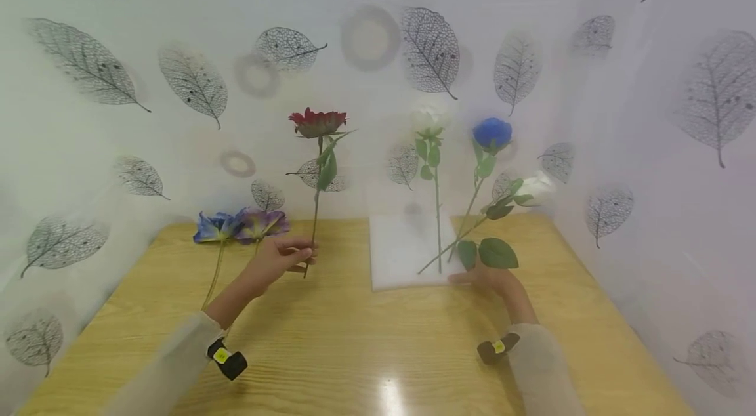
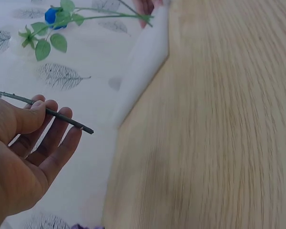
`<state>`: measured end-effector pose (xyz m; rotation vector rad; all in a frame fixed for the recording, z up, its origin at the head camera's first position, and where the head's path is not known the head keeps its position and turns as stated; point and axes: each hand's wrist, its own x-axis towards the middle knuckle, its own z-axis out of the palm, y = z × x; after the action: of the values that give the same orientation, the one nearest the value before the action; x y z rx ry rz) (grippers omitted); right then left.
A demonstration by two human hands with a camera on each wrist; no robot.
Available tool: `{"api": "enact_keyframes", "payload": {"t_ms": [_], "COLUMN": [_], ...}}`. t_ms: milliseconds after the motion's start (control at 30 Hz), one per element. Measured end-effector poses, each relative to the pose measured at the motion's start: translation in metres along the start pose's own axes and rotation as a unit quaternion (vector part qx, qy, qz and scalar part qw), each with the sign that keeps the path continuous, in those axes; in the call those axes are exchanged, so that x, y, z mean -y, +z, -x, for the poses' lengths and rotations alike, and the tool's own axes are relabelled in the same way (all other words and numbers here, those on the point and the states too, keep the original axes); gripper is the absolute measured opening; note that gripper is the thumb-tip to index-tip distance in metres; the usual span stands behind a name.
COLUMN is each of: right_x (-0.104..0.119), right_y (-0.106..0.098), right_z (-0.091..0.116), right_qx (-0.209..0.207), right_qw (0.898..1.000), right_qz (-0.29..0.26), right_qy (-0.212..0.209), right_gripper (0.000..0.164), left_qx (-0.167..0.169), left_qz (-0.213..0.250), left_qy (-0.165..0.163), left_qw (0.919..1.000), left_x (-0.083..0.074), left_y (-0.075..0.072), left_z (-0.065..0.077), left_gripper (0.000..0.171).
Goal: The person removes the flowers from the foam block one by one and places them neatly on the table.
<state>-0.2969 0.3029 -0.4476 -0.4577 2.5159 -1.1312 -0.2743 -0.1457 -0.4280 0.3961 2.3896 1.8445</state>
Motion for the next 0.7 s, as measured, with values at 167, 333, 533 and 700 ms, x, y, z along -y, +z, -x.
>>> {"api": "enact_keyframes", "payload": {"t_ms": [167, 333, 533, 700], "right_x": [0.001, -0.003, -0.004, -0.002], "right_y": [-0.001, -0.001, 0.001, 0.001], "right_z": [0.0, -0.002, -0.002, -0.002], "right_qx": [0.001, 0.004, 0.001, -0.004], "right_qw": [1.0, 0.999, 0.999, 1.0], "right_qz": [-0.003, -0.007, -0.008, -0.004], "right_qy": [0.015, 0.031, 0.032, 0.03], "right_gripper": [0.091, 0.093, 0.095, 0.094], "left_qx": [-0.017, -0.015, -0.01, -0.002], "left_qz": [-0.02, -0.038, -0.047, -0.061], "left_qy": [-0.003, 0.002, -0.012, -0.017], "left_qw": [0.9996, 0.9992, 0.9988, 0.998], "left_x": [0.003, 0.008, 0.011, 0.012], "left_y": [-0.023, -0.041, -0.057, -0.067], "left_z": [0.015, 0.027, 0.04, 0.051], "left_gripper": [0.031, 0.032, 0.035, 0.035]}}
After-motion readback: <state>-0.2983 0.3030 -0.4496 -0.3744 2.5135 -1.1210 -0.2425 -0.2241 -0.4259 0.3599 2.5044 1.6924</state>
